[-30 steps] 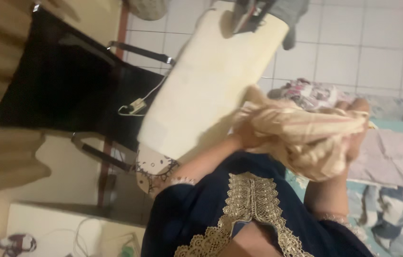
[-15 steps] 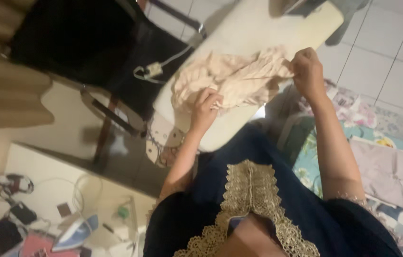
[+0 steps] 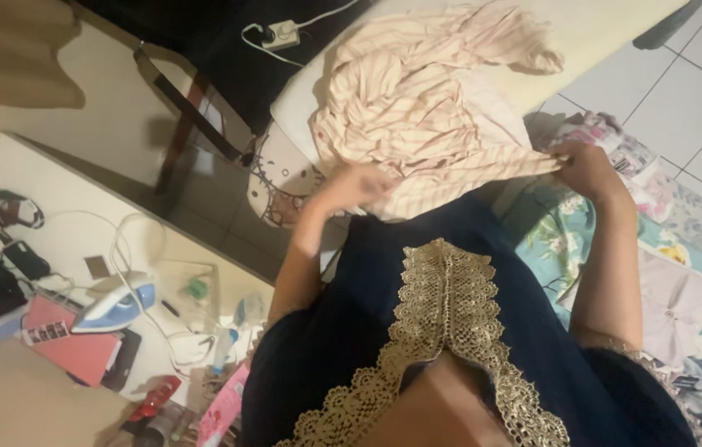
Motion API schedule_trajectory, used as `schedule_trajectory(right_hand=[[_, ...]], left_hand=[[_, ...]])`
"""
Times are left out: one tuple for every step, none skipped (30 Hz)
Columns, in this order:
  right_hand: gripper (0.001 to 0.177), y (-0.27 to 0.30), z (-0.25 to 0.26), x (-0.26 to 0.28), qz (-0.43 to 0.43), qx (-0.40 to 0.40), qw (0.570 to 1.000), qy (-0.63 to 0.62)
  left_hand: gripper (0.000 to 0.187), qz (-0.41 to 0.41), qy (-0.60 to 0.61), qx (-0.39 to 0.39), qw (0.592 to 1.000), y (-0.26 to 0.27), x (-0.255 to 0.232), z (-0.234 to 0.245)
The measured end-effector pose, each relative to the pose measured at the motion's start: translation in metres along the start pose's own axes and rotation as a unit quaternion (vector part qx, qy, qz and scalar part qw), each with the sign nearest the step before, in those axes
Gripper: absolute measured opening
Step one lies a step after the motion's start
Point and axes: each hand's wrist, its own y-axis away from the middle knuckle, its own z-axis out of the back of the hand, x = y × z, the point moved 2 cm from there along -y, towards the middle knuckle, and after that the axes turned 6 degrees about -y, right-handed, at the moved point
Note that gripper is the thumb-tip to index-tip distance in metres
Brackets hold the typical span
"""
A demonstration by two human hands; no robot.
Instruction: The person irons a light pink button-up shirt on an ironing board, smoothing the fabric and moving the iron across the surface. After finishing the shirt, the person folds it and places it on a nearby bed. The person then picks up a beige patterned garment and begins ironing it.
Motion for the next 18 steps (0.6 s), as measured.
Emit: schedule_trajectory(right_hand=[[0.042, 0.003, 0.001, -0.005, -0.015, 0.012, 1.000, -0.007], [0.039, 0.008, 0.004, -0.010, -0.011, -0.008, 1.000, 0.003], [0.036, 0.012, 0.010, -0.012, -0.005, -0.028, 1.000, 0.012], [0.034, 0.013, 0.014, -0.012, 0.001, -0.049, 0.999, 0.022], [0.028, 0.014, 0.018, -0.011, 0.035, -0.081, 0.993, -0.075], [0.022, 0.015, 0.023, -0.008, 0.069, -0.112, 0.977, -0.171], [0.017, 0.017, 0.027, -0.006, 0.100, -0.140, 0.949, -0.265], [0.017, 0.015, 0.031, -0.006, 0.098, -0.160, 0.927, -0.324], [0.017, 0.009, 0.034, -0.006, 0.096, -0.178, 0.902, -0.381], [0.017, 0.003, 0.038, -0.007, 0.094, -0.194, 0.873, -0.437], [0.013, -0.006, 0.044, -0.010, 0.104, -0.227, 0.845, -0.472], [0.010, -0.015, 0.049, -0.014, 0.114, -0.259, 0.814, -0.506], [0.009, -0.024, 0.053, -0.020, 0.123, -0.285, 0.783, -0.540], [0.010, -0.030, 0.057, -0.028, 0.102, -0.309, 0.769, -0.551], [0.012, -0.042, 0.064, -0.036, 0.086, -0.334, 0.752, -0.562], [0.013, -0.054, 0.069, -0.045, 0.069, -0.358, 0.735, -0.572], [0.012, -0.065, 0.070, -0.052, 0.073, -0.355, 0.738, -0.569], [0.012, -0.072, 0.067, -0.060, 0.077, -0.353, 0.740, -0.567]], left_hand=[[0.018, 0.069, 0.009, -0.035, 0.997, -0.004, 0.003, 0.006], [0.025, 0.090, -0.005, -0.151, 0.984, -0.010, 0.007, 0.014], [0.032, 0.108, -0.019, -0.267, 0.957, -0.018, 0.013, 0.024], [0.035, 0.110, -0.067, -0.370, 0.920, -0.029, 0.021, 0.031], [0.037, 0.130, -0.121, -0.418, 0.891, -0.041, 0.032, 0.034], [0.040, 0.153, -0.177, -0.457, 0.858, -0.053, 0.046, 0.036], [0.043, 0.191, -0.172, -0.427, 0.867, -0.063, 0.064, 0.033], [0.046, 0.220, -0.164, -0.395, 0.877, -0.072, 0.081, 0.031], [0.049, 0.244, -0.151, -0.368, 0.884, -0.078, 0.095, 0.028], [0.052, 0.229, -0.108, -0.361, 0.897, -0.083, 0.102, 0.026], [0.055, 0.209, -0.053, -0.355, 0.910, -0.086, 0.102, 0.027], [0.058, 0.179, 0.022, -0.351, 0.919, -0.087, 0.095, 0.033], [0.061, 0.159, 0.141, -0.326, 0.921, -0.081, 0.084, 0.036], [0.069, 0.144, 0.299, -0.277, 0.902, -0.076, 0.066, 0.041], [0.066, 0.117, 0.349, -0.285, 0.885, -0.071, 0.043, 0.049], [0.066, 0.090, 0.397, -0.291, 0.866, -0.067, 0.016, 0.055], [0.063, -0.001, 0.455, -0.277, 0.846, -0.066, -0.012, 0.063], [0.060, -0.093, 0.505, -0.258, 0.818, -0.062, -0.039, 0.071]])
